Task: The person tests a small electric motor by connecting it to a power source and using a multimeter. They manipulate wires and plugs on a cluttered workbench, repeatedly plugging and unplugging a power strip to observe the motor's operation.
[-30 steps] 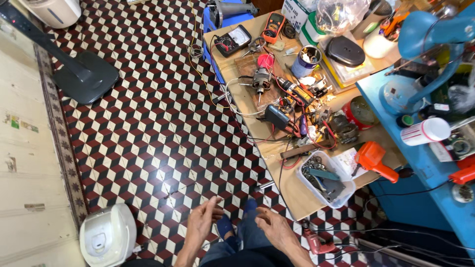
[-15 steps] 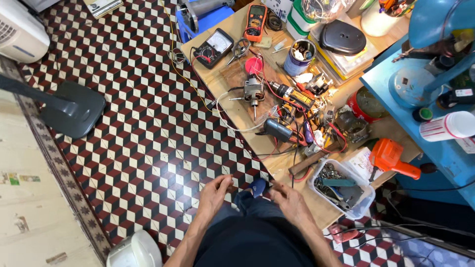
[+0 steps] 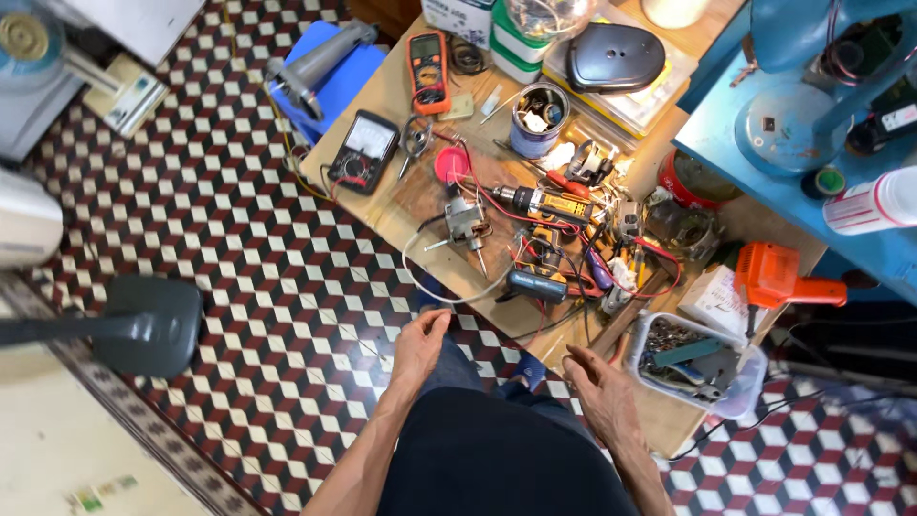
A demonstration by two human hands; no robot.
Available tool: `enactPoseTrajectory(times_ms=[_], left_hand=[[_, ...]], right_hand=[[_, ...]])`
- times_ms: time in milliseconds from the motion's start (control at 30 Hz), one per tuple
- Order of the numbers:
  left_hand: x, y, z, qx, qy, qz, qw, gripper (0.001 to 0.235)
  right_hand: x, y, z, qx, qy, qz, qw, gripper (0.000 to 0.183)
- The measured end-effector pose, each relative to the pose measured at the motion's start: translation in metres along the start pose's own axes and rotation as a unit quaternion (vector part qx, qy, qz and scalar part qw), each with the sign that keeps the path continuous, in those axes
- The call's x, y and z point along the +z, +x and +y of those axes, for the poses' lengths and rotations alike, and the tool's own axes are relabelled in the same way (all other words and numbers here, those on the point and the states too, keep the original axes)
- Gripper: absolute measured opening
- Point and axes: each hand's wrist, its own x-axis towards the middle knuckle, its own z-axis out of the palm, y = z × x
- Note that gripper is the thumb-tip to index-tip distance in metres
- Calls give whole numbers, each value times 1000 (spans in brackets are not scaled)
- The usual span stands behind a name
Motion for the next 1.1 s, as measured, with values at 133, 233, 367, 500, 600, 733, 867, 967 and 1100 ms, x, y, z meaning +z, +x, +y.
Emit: enactPoseTrajectory(times_ms=[133, 233, 367, 500, 600, 733, 867, 967, 1100], left_hand=[[-29, 69, 19, 62, 122, -4, 991, 34], [-51, 122, 25, 93, 177, -57, 978, 32], [-58, 188, 33, 168, 277, -114, 939, 33], [-46, 221, 25, 207, 312, -196, 907, 38], [-40, 234, 24, 222, 326, -234, 889, 38], [-38, 242, 29, 209, 330, -271, 880, 35], [-37, 249, 34, 184, 324, -289, 882, 30], [-38, 251, 32, 216, 290, -294, 885, 28], [-37, 259, 26, 206, 277, -302, 889, 27]], right_hand=[[47, 30, -25, -67, -65, 67, 993, 34], [86, 56, -52, -49, -84, 103, 990, 29], [126, 94, -79, -15, -105, 145, 984, 30], [154, 122, -82, 44, -161, 177, 970, 41], [168, 129, -84, 67, -143, 189, 969, 45], [180, 131, -88, 119, -162, 187, 962, 46], [189, 134, -93, 163, -150, 187, 957, 47], [191, 136, -94, 169, -157, 192, 954, 47], [192, 137, -95, 126, -176, 217, 952, 46]])
